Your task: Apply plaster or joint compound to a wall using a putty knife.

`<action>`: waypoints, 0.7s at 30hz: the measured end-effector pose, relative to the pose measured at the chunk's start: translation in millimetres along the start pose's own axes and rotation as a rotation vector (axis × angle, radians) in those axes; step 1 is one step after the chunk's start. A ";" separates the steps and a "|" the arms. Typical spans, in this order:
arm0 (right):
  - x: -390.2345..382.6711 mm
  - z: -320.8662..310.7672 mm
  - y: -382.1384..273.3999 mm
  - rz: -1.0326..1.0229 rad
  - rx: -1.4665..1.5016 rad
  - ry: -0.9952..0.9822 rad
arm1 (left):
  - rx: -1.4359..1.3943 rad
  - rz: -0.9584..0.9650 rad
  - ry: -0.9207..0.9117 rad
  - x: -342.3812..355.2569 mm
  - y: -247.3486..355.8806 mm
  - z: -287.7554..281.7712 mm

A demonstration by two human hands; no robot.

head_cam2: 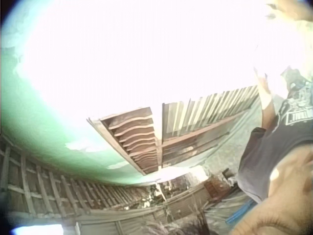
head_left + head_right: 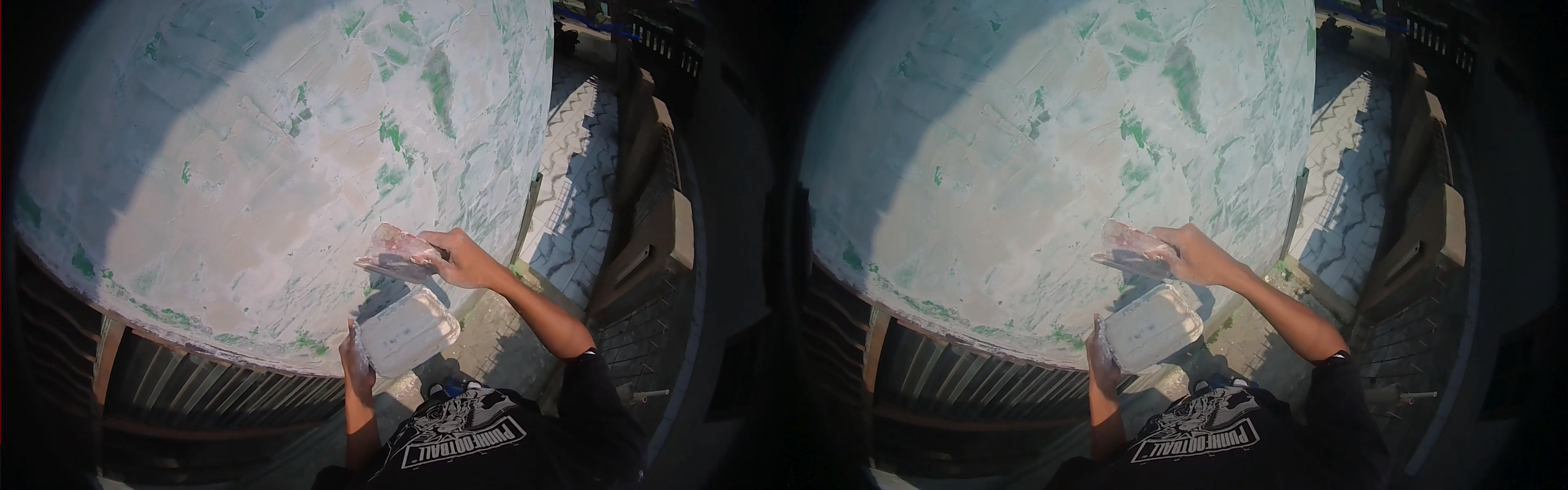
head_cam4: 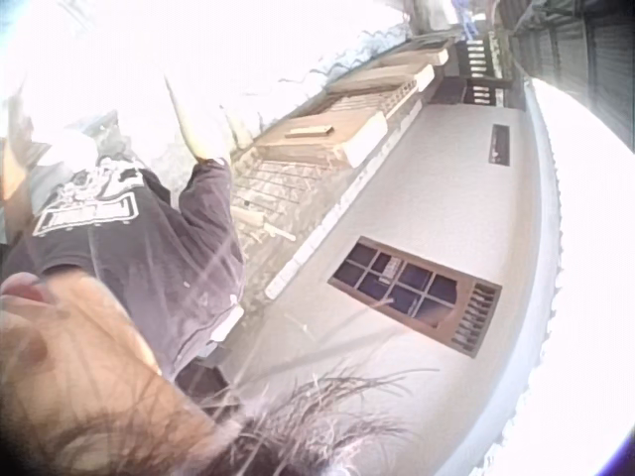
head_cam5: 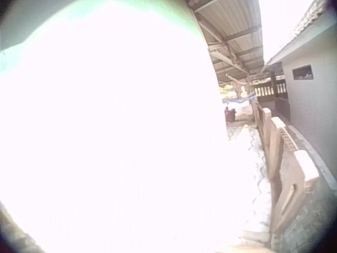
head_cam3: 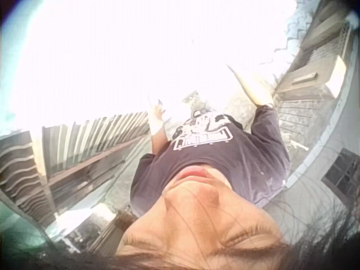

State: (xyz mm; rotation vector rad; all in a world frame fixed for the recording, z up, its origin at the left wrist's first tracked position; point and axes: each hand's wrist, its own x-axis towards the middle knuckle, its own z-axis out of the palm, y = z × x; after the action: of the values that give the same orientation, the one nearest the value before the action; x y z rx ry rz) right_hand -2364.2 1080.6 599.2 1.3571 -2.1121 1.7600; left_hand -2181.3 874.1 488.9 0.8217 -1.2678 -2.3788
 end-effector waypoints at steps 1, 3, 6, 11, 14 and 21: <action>-5.0 0.5 -8.7 -0.039 -0.107 -0.235 | -0.033 0.028 -0.047 1.9 -1.0 -6.4; -15.2 6.2 -15.5 -0.063 -0.227 -0.479 | -0.021 0.003 -0.069 5.1 1.9 -4.0; -35.5 34.8 -21.4 -0.276 -0.596 -0.570 | -0.006 -0.020 -0.113 7.5 5.1 -3.6; -46.4 66.9 -33.6 -0.351 -0.665 -0.649 | -0.008 0.037 -0.090 6.1 8.4 -5.4; -46.0 71.5 -39.8 -0.287 -0.629 -0.708 | -0.010 -0.001 -0.013 10.3 4.7 -19.5; -43.6 87.5 -41.5 -0.313 -0.624 -0.736 | -0.078 0.025 0.003 7.3 10.3 -31.4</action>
State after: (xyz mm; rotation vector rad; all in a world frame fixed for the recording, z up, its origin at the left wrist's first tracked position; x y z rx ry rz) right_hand -2270.9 1035.2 576.5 2.1273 -2.2497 0.4192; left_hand -2167.4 844.2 481.2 0.7813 -1.1696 -2.3899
